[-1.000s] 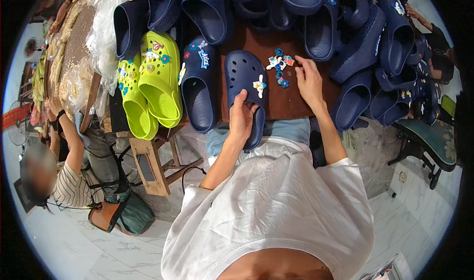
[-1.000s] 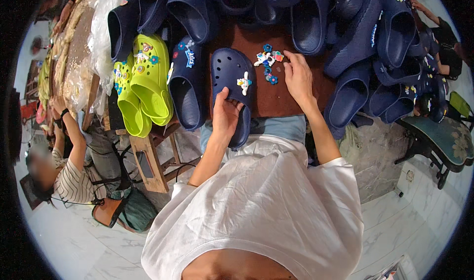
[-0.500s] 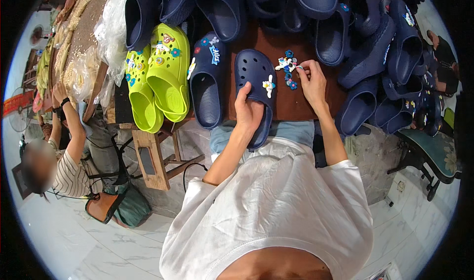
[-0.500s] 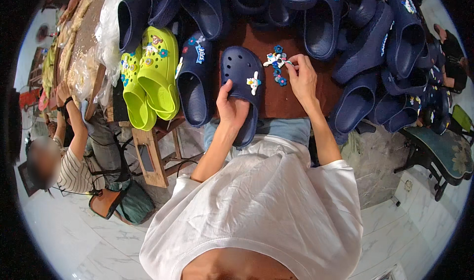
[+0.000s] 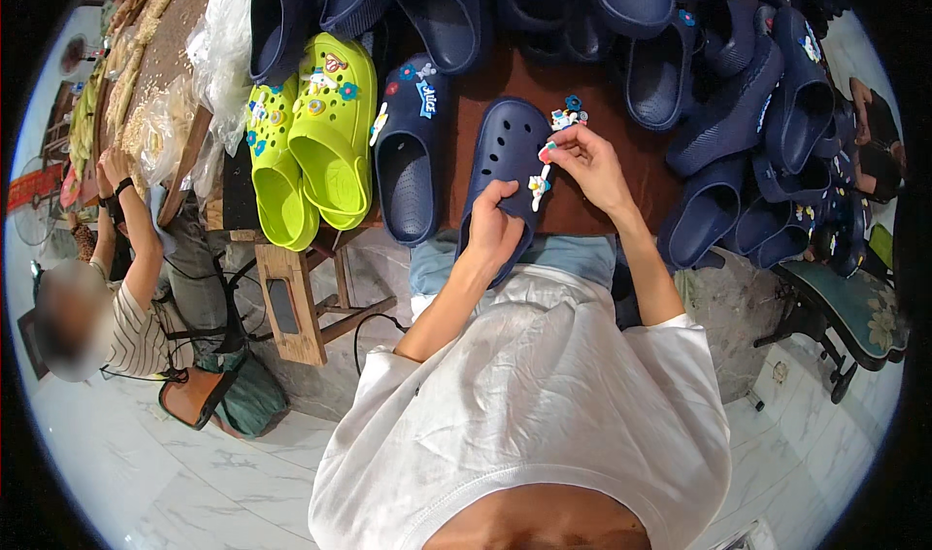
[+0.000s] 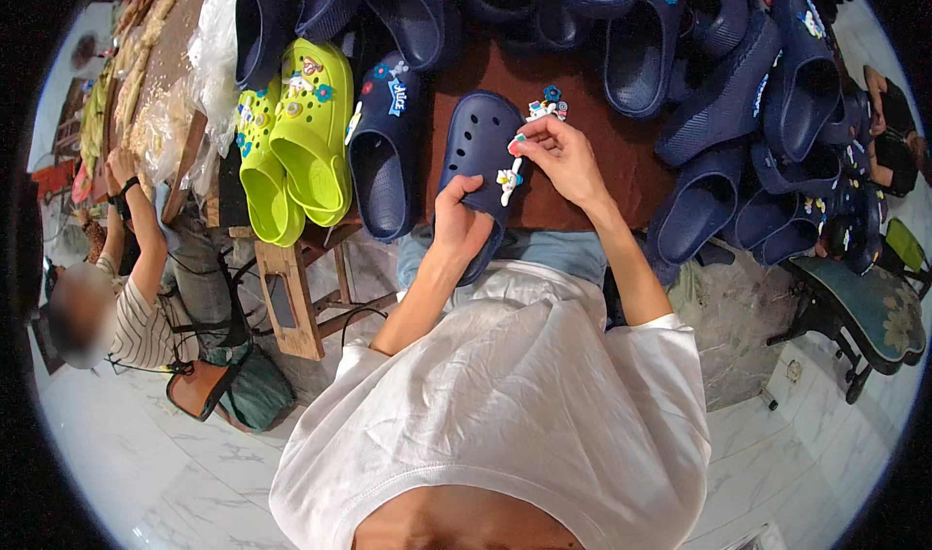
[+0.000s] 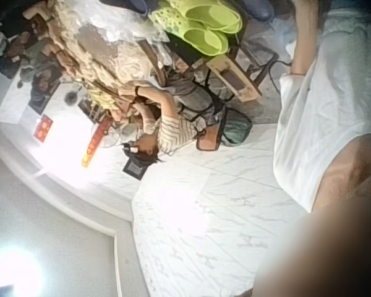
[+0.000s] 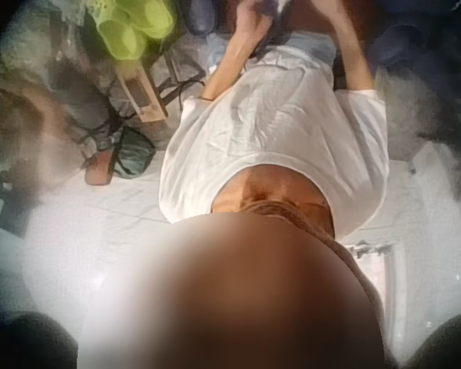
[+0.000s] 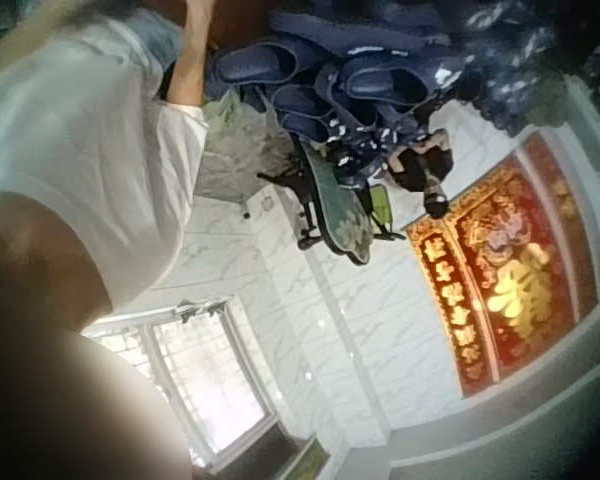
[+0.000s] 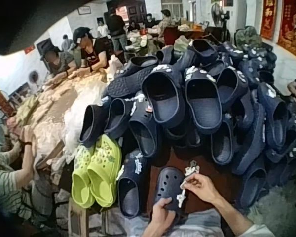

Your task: Attaching decorative charms to foam clogs.

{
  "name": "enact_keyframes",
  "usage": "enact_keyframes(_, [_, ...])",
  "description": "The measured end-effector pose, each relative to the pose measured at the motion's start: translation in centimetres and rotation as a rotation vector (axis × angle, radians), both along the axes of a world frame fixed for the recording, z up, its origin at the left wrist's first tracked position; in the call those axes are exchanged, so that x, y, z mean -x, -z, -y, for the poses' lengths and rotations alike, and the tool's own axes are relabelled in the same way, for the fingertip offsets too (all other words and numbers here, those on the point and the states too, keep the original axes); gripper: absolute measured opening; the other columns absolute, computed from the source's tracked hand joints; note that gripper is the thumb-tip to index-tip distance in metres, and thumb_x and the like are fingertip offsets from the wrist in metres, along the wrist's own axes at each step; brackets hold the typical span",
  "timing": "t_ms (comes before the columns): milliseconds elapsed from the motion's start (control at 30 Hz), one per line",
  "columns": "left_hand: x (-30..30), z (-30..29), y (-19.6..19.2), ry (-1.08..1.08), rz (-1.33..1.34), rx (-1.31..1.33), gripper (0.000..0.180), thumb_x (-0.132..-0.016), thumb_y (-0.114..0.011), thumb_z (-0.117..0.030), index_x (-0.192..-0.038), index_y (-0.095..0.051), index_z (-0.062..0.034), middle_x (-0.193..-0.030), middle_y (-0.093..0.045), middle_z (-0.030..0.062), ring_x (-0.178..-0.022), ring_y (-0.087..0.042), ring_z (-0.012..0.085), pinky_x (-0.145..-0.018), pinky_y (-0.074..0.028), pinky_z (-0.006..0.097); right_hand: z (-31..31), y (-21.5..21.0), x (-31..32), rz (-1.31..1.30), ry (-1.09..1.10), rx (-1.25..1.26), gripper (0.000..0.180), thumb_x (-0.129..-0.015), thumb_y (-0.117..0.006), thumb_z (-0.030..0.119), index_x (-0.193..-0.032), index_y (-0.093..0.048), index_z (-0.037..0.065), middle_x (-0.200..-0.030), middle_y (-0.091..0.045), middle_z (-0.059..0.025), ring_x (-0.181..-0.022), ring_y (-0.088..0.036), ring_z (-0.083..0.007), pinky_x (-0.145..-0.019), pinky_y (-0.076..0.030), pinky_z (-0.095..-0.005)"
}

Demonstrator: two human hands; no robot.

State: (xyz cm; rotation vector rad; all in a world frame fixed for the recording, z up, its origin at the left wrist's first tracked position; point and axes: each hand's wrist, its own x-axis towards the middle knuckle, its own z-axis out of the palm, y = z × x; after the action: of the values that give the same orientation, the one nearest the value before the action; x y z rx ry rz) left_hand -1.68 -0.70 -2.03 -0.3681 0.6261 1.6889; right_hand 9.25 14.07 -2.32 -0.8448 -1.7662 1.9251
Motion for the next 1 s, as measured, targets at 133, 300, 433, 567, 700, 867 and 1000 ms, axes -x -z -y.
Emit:
enact_keyframes(133, [0.0, 0.2, -0.7, -0.001, -0.006, -0.029, 0.03, -0.083, -0.05, -0.005, -0.112, -0.054, 0.0038, -0.11, -0.062, 0.0113, -0.103, -0.06, 0.0223, -0.096, -0.044, 0.035, -0.3, 0.0, -0.2, 0.032, -0.003, 0.009, 0.012, -0.085, -0.066, 0.002, -0.096, -0.063, -0.003, -0.092, -0.068, -0.0099, -0.085, -0.066, -0.0135, -0.077, -0.052, -0.0243])
enact_keyframes(300, [-0.3, 0.6, -0.7, -0.003, -0.021, -0.006, 0.031, -0.083, -0.05, -0.005, -0.112, -0.054, 0.0048, -0.11, -0.062, 0.0117, -0.102, -0.059, 0.0223, -0.095, -0.043, 0.035, 0.0, 0.4, -0.4, -0.047, -0.003, 0.077, 0.012, -0.085, -0.066, 0.0, -0.096, -0.063, -0.004, -0.091, -0.067, -0.0095, -0.085, -0.066, -0.0136, -0.078, -0.052, -0.0246])
enact_keyframes(433, [-0.9, 0.9, -0.3, 0.01, -0.093, 0.009, 0.031, -0.082, -0.052, -0.002, -0.112, -0.055, 0.0047, -0.108, -0.062, 0.0099, -0.101, -0.059, 0.0209, -0.095, -0.043, 0.034, 0.5, 0.7, -0.6, -0.099, 0.044, 0.086, 0.013, -0.086, -0.066, 0.001, -0.097, -0.061, -0.003, -0.09, -0.067, -0.0085, -0.086, -0.065, -0.013, -0.079, -0.052, -0.024])
enact_keyframes(567, [-1.4, 1.4, 0.9, 0.018, -0.119, 0.041, 0.032, -0.08, -0.055, 0.002, -0.112, -0.056, 0.0025, -0.107, -0.061, 0.0073, -0.101, -0.059, 0.0191, -0.094, -0.043, 0.032, 1.4, 0.9, -0.8, -0.101, 0.089, 0.09, 0.012, -0.087, -0.066, 0.002, -0.097, -0.06, -0.001, -0.09, -0.067, -0.0077, -0.086, -0.065, -0.012, -0.078, -0.052, -0.0232])
enact_keyframes(700, [-2.1, 1.7, 1.1, 0.027, -0.164, 0.09, 0.031, -0.078, -0.057, 0.002, -0.109, -0.057, 0.0007, -0.106, -0.061, 0.0058, -0.098, -0.058, 0.0178, -0.091, -0.044, 0.031, 1.9, 1.1, -1.0, -0.131, 0.112, 0.09, 0.01, -0.087, -0.066, 0.001, -0.094, -0.059, 0.0, -0.09, -0.067, -0.0069, -0.085, -0.065, -0.011, -0.077, -0.052, -0.0222])
enact_keyframes(867, [-2.7, 2.0, 1.1, 0.015, -0.257, 0.144, 0.025, -0.075, -0.059, 0.002, -0.101, -0.059, -0.0008, -0.098, -0.061, 0.004, -0.089, -0.058, 0.0158, -0.082, -0.045, 0.028, 1.8, 1.3, -1.5, -0.162, 0.091, 0.073, 0.01, -0.086, -0.066, 0.0, -0.093, -0.059, 0.001, -0.089, -0.067, -0.0063, -0.084, -0.065, -0.0107, -0.076, -0.052, -0.022])
enact_keyframes(1000, [-2.4, 2.4, 2.1, 0.061, -0.218, 0.136, 0.025, -0.075, -0.059, 0.0, -0.1, -0.06, -0.001, -0.097, -0.062, 0.0039, -0.089, -0.059, 0.0156, -0.082, -0.045, 0.028, 1.6, 0.8, -1.4, -0.12, 0.059, 0.098, 0.011, -0.085, -0.067, 0.001, -0.093, -0.059, 0.001, -0.088, -0.067, -0.0053, -0.082, -0.064, -0.0097, -0.074, -0.051, -0.0217])
